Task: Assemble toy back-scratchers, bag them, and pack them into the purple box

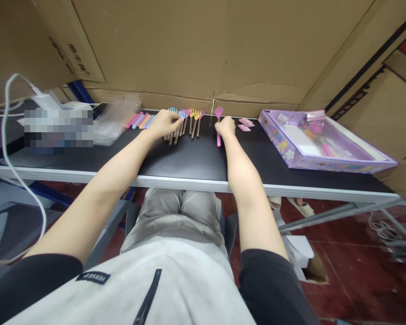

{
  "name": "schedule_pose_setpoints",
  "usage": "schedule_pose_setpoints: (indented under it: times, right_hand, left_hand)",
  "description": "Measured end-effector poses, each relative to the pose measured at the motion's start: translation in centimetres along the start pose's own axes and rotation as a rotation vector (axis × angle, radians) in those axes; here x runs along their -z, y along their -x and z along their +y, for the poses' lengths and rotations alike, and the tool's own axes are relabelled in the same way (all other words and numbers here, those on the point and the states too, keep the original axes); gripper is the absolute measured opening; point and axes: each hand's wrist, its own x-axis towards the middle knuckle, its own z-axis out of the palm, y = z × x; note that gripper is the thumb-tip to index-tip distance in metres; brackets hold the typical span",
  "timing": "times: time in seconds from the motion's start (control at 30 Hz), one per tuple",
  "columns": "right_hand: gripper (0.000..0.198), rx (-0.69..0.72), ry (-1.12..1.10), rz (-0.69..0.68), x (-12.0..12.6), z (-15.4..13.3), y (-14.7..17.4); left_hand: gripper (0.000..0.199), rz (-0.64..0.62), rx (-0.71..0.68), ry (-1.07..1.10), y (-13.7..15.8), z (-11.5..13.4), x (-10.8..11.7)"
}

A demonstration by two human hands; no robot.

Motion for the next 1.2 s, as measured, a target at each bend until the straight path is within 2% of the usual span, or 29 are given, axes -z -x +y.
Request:
schedule_pose_setpoints:
  times: [0.33, 0.63, 0.73, 0.87, 1.0, 1.1, 1.2]
  right_hand:
    - [0.040, -0.009, 0.240, -0.099, 0.8, -1.6, 1.6]
    - [0.037, 0.006, 0.301, -0.122, 1.0, -1.7, 1.9]
    - [0.037, 0.014, 0.312, -0.123, 1.1, -1.7, 2.0]
    - [0.038, 0.024, 0.322, -0.134, 1.3, -1.9, 2.2]
    - [0.040, 0.027, 0.328, -0.125, 1.4, -1.9, 2.2]
    - [0.040, 0.034, 0.333, -0.109, 1.4, -1.8, 2.1]
    - [0.040, 0.036, 0.324, -0.098, 1.4, -1.7, 2.0]
  left_hand:
    - [0.030, -0.010, -0.029, -0.007, 0.1, 0.3, 0.1]
    - [0.030, -0.025, 0.017, -0.008, 0.3, 0.8, 0.3]
    - [0.030, -0.002, 0.125, -0.046, 0.5, 1.3, 0.9]
    - [0.032, 0.095, 0.336, -0.097, 0.8, 1.0, 2.5]
    - [0.054, 0.171, 0.534, -0.186, 1.3, -1.3, 4.1]
    - [0.066, 0.126, 0.708, -0.270, 1.7, -3.7, 4.5]
    - [0.076, 0.072, 0.821, -0.279, 1.8, -5.9, 4.3]
